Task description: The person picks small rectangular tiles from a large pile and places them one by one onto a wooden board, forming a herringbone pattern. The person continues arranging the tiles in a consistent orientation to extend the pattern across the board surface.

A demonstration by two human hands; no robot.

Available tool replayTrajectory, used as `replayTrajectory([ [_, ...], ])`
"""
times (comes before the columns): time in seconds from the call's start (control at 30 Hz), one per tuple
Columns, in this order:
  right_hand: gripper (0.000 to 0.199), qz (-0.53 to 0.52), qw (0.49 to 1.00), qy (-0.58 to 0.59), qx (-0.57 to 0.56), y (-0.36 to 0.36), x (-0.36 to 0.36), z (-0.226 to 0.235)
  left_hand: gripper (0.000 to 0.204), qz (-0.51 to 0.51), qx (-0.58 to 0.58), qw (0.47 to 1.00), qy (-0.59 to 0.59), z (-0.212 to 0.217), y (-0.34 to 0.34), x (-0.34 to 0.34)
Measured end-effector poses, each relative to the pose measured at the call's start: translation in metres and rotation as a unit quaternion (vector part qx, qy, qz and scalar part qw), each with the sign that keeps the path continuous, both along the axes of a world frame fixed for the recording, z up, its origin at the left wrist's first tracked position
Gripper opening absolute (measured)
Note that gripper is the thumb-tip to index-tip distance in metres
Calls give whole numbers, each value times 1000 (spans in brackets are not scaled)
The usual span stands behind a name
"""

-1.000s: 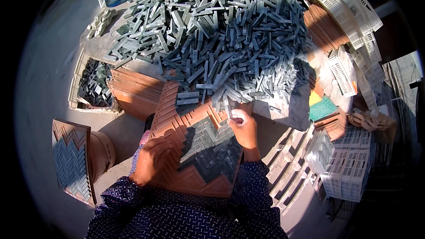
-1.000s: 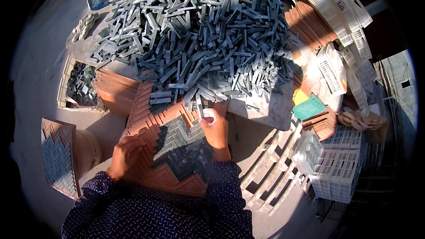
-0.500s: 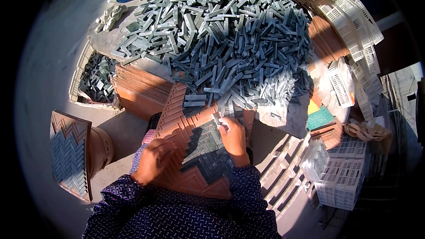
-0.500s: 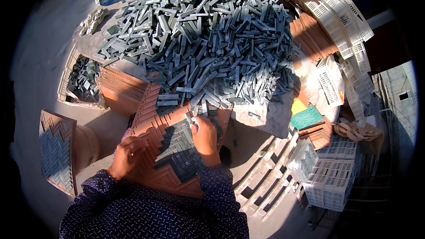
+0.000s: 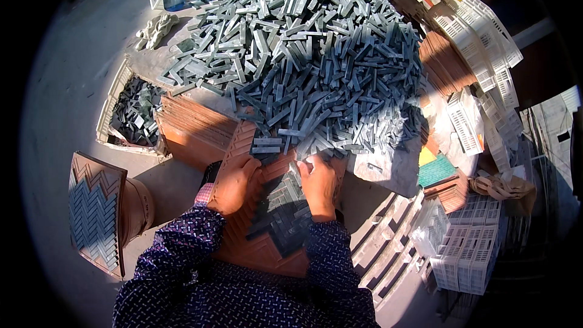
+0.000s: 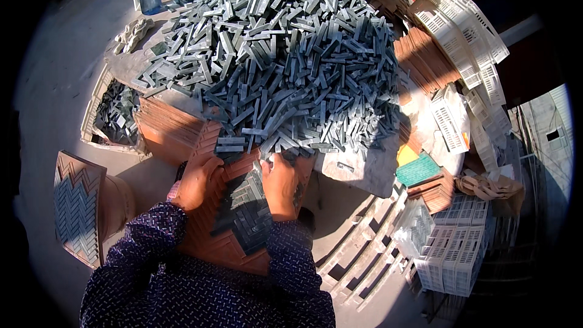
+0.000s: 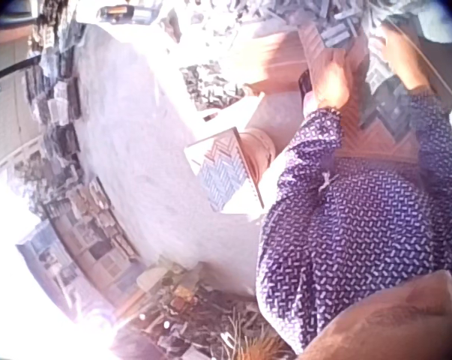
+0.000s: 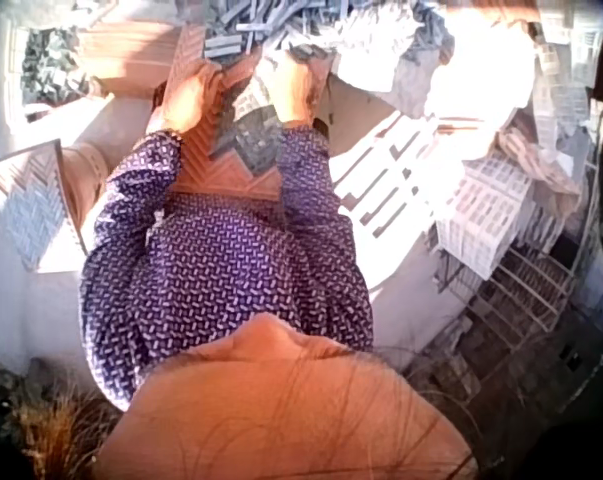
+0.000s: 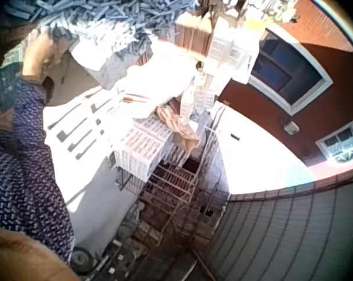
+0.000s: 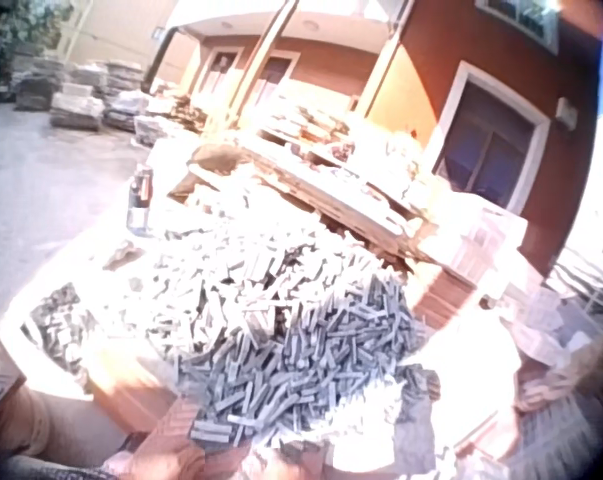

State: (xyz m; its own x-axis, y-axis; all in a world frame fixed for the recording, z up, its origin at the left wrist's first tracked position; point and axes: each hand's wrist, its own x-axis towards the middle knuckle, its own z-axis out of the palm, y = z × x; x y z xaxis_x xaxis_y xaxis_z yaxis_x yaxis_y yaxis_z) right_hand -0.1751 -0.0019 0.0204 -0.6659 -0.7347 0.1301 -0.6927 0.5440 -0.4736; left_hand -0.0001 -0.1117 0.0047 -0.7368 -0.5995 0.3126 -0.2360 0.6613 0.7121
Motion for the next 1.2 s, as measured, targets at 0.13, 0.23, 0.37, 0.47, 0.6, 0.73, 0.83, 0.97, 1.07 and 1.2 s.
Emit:
replayTrajectory([
  [0.13,21,-19,999,-1,31,-8,-3,-10,16,-43,-17,998,31,-6,7,-20],
  [0.23,22,-34,999,4,35,-5,-8,-7,18,-54,-15,998,18,-8,10,-34],
  [0.37,19,-25,999,-16,19,7,-9,-1,20,-37,-59,996,46,-19,17,-57],
  [0.47,19,-10,991,-128,-31,26,-16,-8,18,-31,-42,999,-1,-17,16,-64],
  [0.6,21,-43,953,-278,-114,62,-27,-12,15,-30,-41,998,-29,-10,22,-70],
  [0.73,19,-44,914,-368,-165,77,-11,20,19,-19,-47,998,-46,-16,22,-71],
  [0.83,21,-53,888,-409,-203,84,1,22,29,-3,-36,998,-56,-11,26,-75],
  [0.97,20,-52,871,-434,-224,84,12,29,43,27,-46,994,-96,-10,34,-79],
  [1.07,21,-48,881,-416,-220,88,14,28,50,31,-45,992,-112,-2,42,-77],
  [1.2,21,-46,882,-404,-237,91,17,27,53,42,-62,990,-123,-7,48,-80],
])
